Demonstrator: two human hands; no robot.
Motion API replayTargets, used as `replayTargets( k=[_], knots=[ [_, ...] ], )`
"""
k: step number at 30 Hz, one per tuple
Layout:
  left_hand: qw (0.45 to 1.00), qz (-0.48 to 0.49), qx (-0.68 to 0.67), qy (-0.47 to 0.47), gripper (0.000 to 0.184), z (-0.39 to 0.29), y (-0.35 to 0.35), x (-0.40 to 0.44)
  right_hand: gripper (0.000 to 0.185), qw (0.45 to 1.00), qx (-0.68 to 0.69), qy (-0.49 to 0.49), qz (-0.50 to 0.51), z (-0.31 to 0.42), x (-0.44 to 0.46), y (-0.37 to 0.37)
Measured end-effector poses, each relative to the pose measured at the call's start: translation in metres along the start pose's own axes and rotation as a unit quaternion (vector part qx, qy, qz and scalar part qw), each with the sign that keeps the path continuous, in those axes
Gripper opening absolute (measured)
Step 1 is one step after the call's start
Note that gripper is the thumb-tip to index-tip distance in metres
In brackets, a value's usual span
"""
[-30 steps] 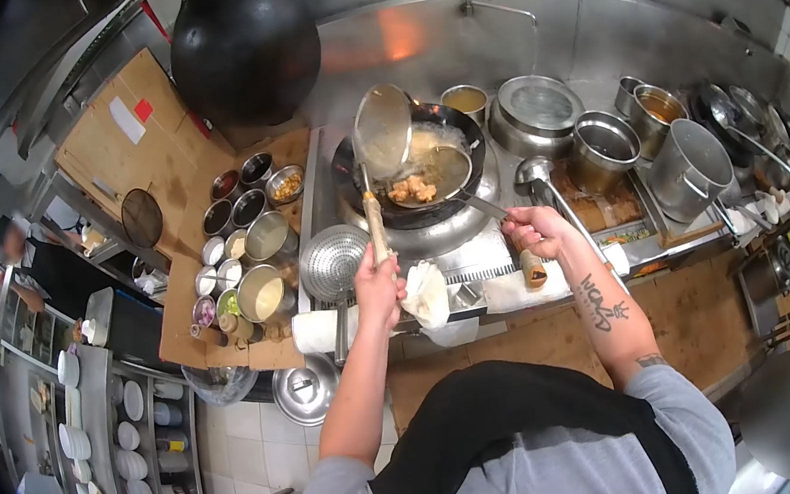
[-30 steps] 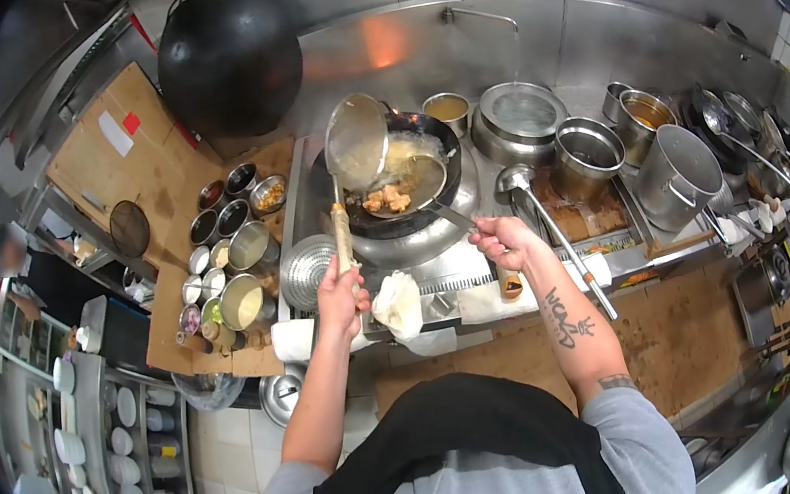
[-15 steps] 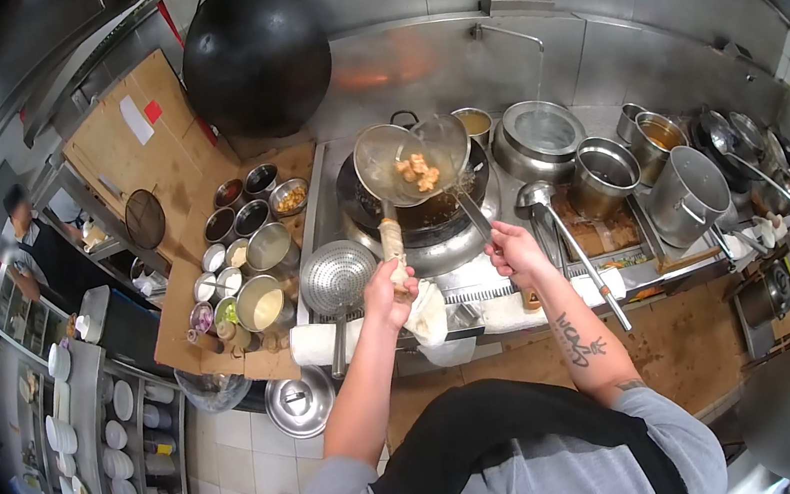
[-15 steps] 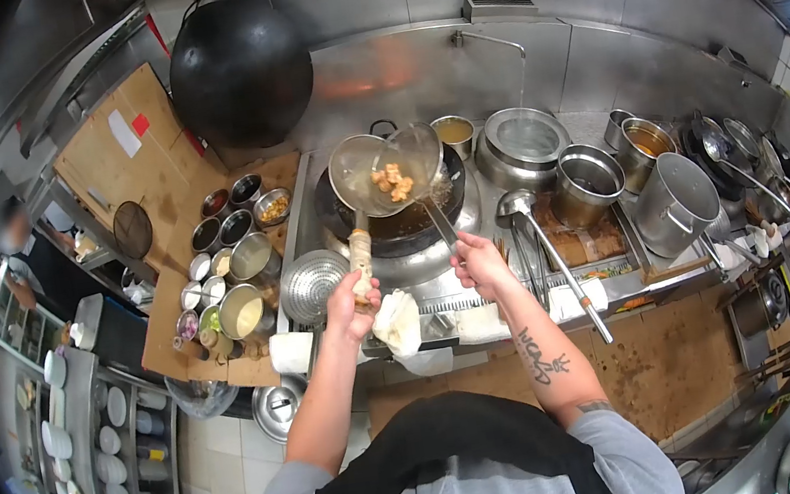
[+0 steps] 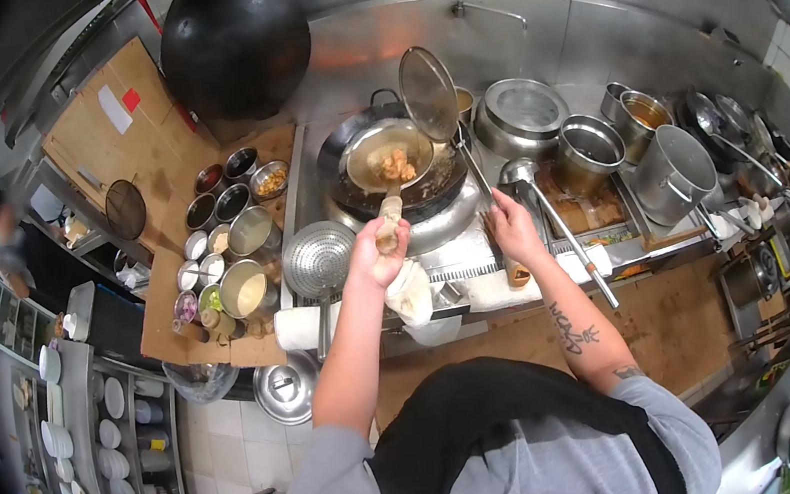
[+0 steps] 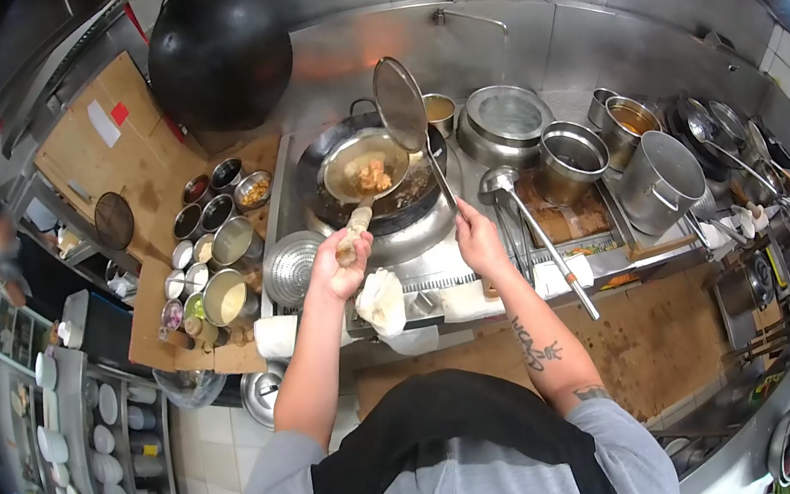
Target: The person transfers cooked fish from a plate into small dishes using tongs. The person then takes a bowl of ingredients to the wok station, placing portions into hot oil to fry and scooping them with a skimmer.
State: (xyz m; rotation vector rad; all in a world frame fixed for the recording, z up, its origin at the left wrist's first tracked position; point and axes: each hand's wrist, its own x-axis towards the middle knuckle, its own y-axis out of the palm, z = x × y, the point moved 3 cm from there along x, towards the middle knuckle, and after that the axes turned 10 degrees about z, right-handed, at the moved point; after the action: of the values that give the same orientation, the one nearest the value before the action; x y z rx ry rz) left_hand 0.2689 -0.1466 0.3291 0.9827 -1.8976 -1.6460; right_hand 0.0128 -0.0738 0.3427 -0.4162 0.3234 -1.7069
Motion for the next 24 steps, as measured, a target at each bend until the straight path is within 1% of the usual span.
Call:
replayTargets(
  k=[1, 2, 3, 4, 5, 6, 8, 10, 11, 14, 15, 16, 17, 18, 20, 21, 24],
  knots=[
    [0.999, 0.019, 0.019, -0.020, 0.042, 0.001, 0.009, -0.006, 0.039, 0.999, -0.003, -0.039, -0.020, -0.006, 0.001, -0.001],
    [0.998, 0.035, 0.038, -0.040, 0.042, -0.001, 0.013, -0.009, 0.039, 0.999, 0.001, -0.042, -0.016, -0.014, 0.006, -0.006],
    [0.997, 0.029, 0.057, -0.048, 0.042, -0.010, 0.011, -0.007, 0.039, 0.999, 0.006, -0.042, -0.011, -0.011, 0.005, -0.010],
    [0.996, 0.021, 0.032, -0.075, 0.041, -0.021, 0.004, -0.001, 0.039, 0.999, 0.012, -0.036, -0.002, -0.007, -0.002, -0.012],
    [0.996, 0.006, 0.038, -0.082, 0.039, -0.030, -0.006, 0.002, 0.039, 0.999, -0.001, -0.034, -0.002, -0.001, -0.005, -0.015],
    [0.995, -0.003, 0.046, -0.086, 0.038, -0.036, -0.008, 0.002, 0.039, 0.999, 0.011, -0.035, 0.000, -0.001, -0.004, -0.015],
    [0.995, -0.001, 0.075, -0.071, 0.043, -0.039, -0.013, -0.004, 0.039, 1.000, 0.003, -0.014, 0.009, 0.001, -0.007, -0.016],
    [0.994, 0.004, 0.098, -0.051, 0.046, -0.037, -0.005, -0.017, 0.039, 0.999, -0.021, -0.016, 0.020, -0.007, -0.002, -0.014],
    [0.993, 0.034, 0.095, -0.061, 0.050, -0.046, -0.019, -0.015, 0.038, 0.999, -0.031, -0.015, 0.026, -0.014, 0.000, -0.011],
    [0.990, -0.027, 0.124, -0.062, 0.051, -0.059, -0.026, -0.018, 0.038, 0.981, -0.151, -0.122, 0.000, -0.025, 0.024, 0.008],
    [0.987, -0.068, 0.140, -0.042, 0.054, -0.056, -0.021, -0.022, 0.036, 0.987, -0.134, -0.083, 0.035, -0.008, 0.025, 0.013],
    [0.982, -0.106, 0.157, -0.021, 0.056, -0.053, -0.013, -0.026, 0.035, 0.984, -0.157, -0.069, 0.040, -0.012, 0.033, 0.024],
    [0.983, -0.102, 0.149, -0.023, 0.054, -0.056, -0.018, -0.025, 0.035, 0.981, -0.166, -0.081, 0.055, -0.014, 0.036, 0.032],
    [0.990, -0.075, 0.107, -0.055, 0.051, -0.062, -0.029, -0.024, 0.034, 0.978, -0.175, -0.095, 0.067, -0.013, 0.039, 0.036],
    [0.992, -0.039, 0.093, -0.081, 0.050, -0.065, -0.027, -0.027, 0.034, 0.972, -0.191, -0.088, 0.105, -0.005, 0.037, 0.033],
    [0.990, -0.036, 0.118, -0.062, 0.052, -0.061, -0.006, -0.035, 0.033, 0.975, -0.169, -0.098, 0.104, -0.010, 0.034, 0.032],
    [0.995, -0.015, 0.055, -0.081, 0.052, -0.076, 0.016, -0.051, 0.033, 0.982, -0.138, -0.081, 0.100, -0.008, 0.030, 0.028]
  ],
)
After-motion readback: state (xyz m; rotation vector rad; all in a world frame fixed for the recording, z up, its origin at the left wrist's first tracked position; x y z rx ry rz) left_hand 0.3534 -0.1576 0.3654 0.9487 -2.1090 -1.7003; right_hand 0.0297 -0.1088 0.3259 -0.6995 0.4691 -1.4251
